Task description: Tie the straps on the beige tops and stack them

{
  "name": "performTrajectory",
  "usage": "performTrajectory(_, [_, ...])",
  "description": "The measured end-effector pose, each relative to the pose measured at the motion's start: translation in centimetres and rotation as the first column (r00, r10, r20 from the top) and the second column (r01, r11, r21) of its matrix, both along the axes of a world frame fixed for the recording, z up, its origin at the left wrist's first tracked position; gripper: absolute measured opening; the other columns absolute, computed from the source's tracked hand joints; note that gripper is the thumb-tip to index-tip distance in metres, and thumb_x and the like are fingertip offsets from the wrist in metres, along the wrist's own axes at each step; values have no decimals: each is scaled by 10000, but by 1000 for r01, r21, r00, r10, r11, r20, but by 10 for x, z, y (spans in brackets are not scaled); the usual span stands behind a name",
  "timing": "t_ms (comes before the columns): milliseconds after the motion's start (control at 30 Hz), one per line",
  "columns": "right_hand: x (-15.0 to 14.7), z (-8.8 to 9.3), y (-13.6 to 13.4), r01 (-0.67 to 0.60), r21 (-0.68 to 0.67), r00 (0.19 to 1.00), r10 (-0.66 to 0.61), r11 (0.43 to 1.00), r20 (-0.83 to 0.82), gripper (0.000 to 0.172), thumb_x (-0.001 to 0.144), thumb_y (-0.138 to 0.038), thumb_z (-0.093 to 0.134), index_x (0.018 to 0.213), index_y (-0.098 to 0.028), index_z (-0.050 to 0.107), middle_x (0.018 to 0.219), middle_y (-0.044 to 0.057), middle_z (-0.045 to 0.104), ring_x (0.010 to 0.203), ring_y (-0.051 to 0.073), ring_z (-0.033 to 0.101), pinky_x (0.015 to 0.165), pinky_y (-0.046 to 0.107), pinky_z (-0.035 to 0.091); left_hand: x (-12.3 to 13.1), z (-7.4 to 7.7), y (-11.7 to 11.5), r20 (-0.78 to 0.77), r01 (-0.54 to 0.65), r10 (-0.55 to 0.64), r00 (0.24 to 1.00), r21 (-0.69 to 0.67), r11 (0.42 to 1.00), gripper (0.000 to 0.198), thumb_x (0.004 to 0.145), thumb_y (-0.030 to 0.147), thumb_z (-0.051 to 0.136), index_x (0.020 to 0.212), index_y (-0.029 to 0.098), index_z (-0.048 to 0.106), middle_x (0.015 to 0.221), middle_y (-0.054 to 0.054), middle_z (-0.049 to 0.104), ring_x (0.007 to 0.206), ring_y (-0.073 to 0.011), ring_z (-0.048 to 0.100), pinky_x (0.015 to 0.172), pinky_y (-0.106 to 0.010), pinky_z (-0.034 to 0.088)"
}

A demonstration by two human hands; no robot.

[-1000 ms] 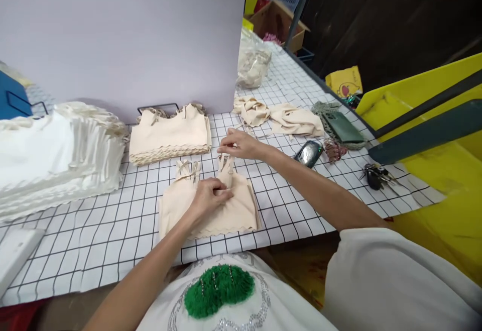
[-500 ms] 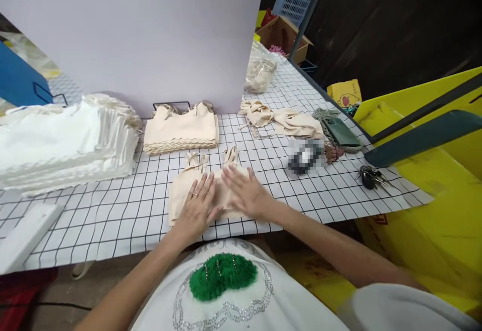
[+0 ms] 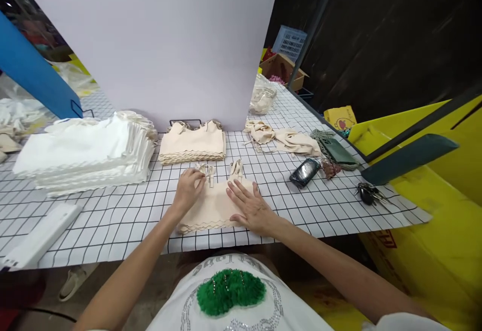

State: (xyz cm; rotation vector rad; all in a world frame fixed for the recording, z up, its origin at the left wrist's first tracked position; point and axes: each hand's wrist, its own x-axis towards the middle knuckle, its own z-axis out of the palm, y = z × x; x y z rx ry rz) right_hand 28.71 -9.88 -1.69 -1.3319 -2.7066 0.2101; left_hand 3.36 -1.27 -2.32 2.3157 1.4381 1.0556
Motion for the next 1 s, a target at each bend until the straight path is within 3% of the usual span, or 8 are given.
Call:
performTrajectory(133, [-10, -6, 2, -3, -62, 1000, 4, 998, 17, 765, 1020, -570, 407, 1620, -165, 161, 1669, 172, 163, 1572, 350, 140, 1152, 773, 210, 5, 5, 32, 202, 29, 21, 979, -243, 970, 76, 762, 280, 710, 796, 212, 715, 861, -53, 665, 835, -221, 622, 772, -336, 516])
performTrajectory(233, [-7, -11, 1, 7, -70, 1000, -5, 998, 18, 755, 1012, -545, 452, 1612, -158, 205, 1668, 174, 154, 1570, 356, 140, 1146, 770, 232, -2, -2, 45, 311, 4, 138, 940, -416, 909, 221, 685, 388, 779, 670, 201, 663, 695, -27, 649, 716, -194, 594, 687, -304, 482])
performTrajectory(400, [-5, -14, 1, 3, -67, 1000, -3, 998, -13, 742, 1009, -543, 462, 1608, -167, 238, 1672, 161, 157, 1570, 352, 139, 1164, 750, 231, -17, -9, 55, 426, 23, 248, 870, -537, 843, 472, 713, 620, 681, 792, 156, 649, 705, -60, 698, 584, -136, 563, 558, -252, 427])
performTrajectory(567, [-4, -17, 1, -5, -64, 999, 2, 998, -34, 723, 1022, -565, 413, 1612, -188, 235, 1675, 149, 155, 1572, 346, 140, 1174, 735, 230, -24, 5, 63, 434, 117, 201, 878, -603, 789, 458, 620, 452, 792, 953, 147, 720, 739, -61, 730, 605, -149, 599, 594, -272, 478])
performTrajectory(700, [-3, -21, 1, -9, -43, 999, 7, 999, -51, 715, 1023, -560, 410, 1609, -190, 236, 1677, 140, 170, 1574, 343, 139, 1165, 749, 236, -26, 11, 72, 371, 6, 229, 900, -535, 845, 245, 594, 257, 761, 826, 183, 742, 710, -29, 682, 740, -196, 633, 682, -295, 495])
performTrajectory(800, [-2, -22, 2, -13, -19, 998, 12, 1000, -65, 708, 1020, -558, 417, 1609, -207, 239, 1675, 136, 191, 1572, 344, 151, 1155, 753, 254, -28, 9, 74, 346, -50, 270, 899, -531, 846, 188, 581, 224, 763, 765, 199, 736, 638, -5, 633, 730, -202, 619, 677, -300, 489])
performTrajectory(900, [-2, -24, 2, -15, -14, 998, 14, 1000, -65, 702, 1020, -549, 425, 1607, -207, 248, 1673, 140, 202, 1569, 349, 165, 1147, 755, 265, -31, 9, 70, 340, 17, 237, 910, -601, 799, 270, 522, 278, 837, 757, 168, 763, 589, -6, 627, 645, -196, 618, 619, -305, 493])
performTrajectory(1000, [-2, -26, 0, -12, -9, 997, 11, 1000, -75, 697, 1015, -535, 454, 1607, -229, 251, 1672, 135, 217, 1568, 347, 170, 1153, 752, 256, -33, 17, 62, 442, 202, 158, 883, -662, 722, 453, 545, 391, 881, 921, 150, 802, 768, -71, 749, 741, -223, 687, 699, -334, 548])
